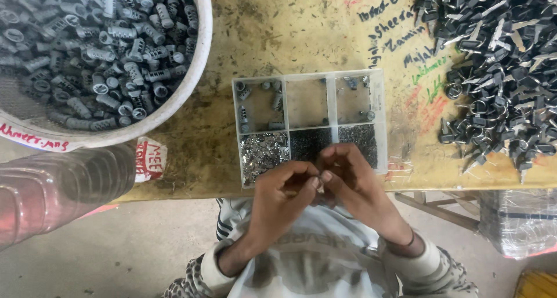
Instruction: The person sits at a workbench sorting small hardware components, picking individual grey plastic anchors and metal screw-like parts by hand and placing them into separate compartments of a plastic organizer box, occasionally picking items from a large basin and piles on the table.
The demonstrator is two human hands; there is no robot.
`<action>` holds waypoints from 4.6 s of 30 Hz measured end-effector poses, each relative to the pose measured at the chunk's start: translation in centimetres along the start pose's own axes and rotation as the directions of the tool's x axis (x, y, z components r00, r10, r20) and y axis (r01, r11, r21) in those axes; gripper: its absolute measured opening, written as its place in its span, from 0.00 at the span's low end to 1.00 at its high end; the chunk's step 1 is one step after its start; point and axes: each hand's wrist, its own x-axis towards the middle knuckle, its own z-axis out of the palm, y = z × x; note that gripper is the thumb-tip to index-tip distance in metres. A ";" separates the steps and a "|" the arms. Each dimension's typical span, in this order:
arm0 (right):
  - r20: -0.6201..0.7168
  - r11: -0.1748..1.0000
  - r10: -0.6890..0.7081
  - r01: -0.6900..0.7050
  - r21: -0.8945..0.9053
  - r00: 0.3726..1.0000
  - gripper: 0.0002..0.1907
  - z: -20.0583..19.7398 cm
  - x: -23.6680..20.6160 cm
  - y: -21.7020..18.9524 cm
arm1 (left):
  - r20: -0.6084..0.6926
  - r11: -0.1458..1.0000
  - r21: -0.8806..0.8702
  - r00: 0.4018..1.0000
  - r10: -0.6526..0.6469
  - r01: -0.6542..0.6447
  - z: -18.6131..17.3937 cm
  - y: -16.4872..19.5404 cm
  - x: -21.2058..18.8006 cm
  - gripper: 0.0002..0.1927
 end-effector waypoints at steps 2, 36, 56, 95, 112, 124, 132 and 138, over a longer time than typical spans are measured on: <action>0.084 0.998 0.047 -0.051 0.047 0.995 0.13 -0.5 0.2 -0.4 | 0.004 0.998 0.060 1.000 0.013 -0.013 -0.3 0.0 0.2 0.05; -0.072 0.901 -0.200 0.155 -0.406 0.977 0.06 -0.1 -1.7 -2.7 | 0.124 0.976 -0.179 0.987 -0.100 0.121 -0.4 0.4 -0.5 0.07; -0.131 0.939 -0.301 0.269 -0.216 0.944 0.06 1.1 -2.5 -0.4 | 0.106 0.974 -0.225 0.994 0.005 0.019 0.1 0.2 -0.9 0.08; 0.196 0.204 -0.023 0.196 -0.959 0.980 0.11 -8.8 7.4 -6.6 | 0.375 0.941 -0.337 0.919 0.120 0.015 -3.0 -3.5 1.5 0.03; 0.245 0.431 -0.058 0.246 -0.868 0.968 0.17 -8.5 7.1 -7.3 | 0.383 0.942 -0.333 0.906 0.180 -0.046 -3.2 -4.1 2.0 0.03; 0.236 0.430 -0.419 0.421 -0.799 0.877 0.09 -5.0 8.3 -9.0 | 0.379 0.941 -0.337 0.917 0.121 0.015 -3.3 -3.5 2.0 0.03; 0.519 -0.078 -0.264 0.518 -0.852 0.813 0.10 1.0 13.7 -5.6 | 0.382 0.925 -0.378 0.914 0.133 0.023 -3.4 -4.1 1.9 0.04; 0.541 -0.239 -0.341 0.486 -0.841 0.769 0.11 1.8 13.7 -3.7 | 0.342 0.956 -0.295 0.933 0.117 -0.012 -3.0 -4.1 2.0 0.05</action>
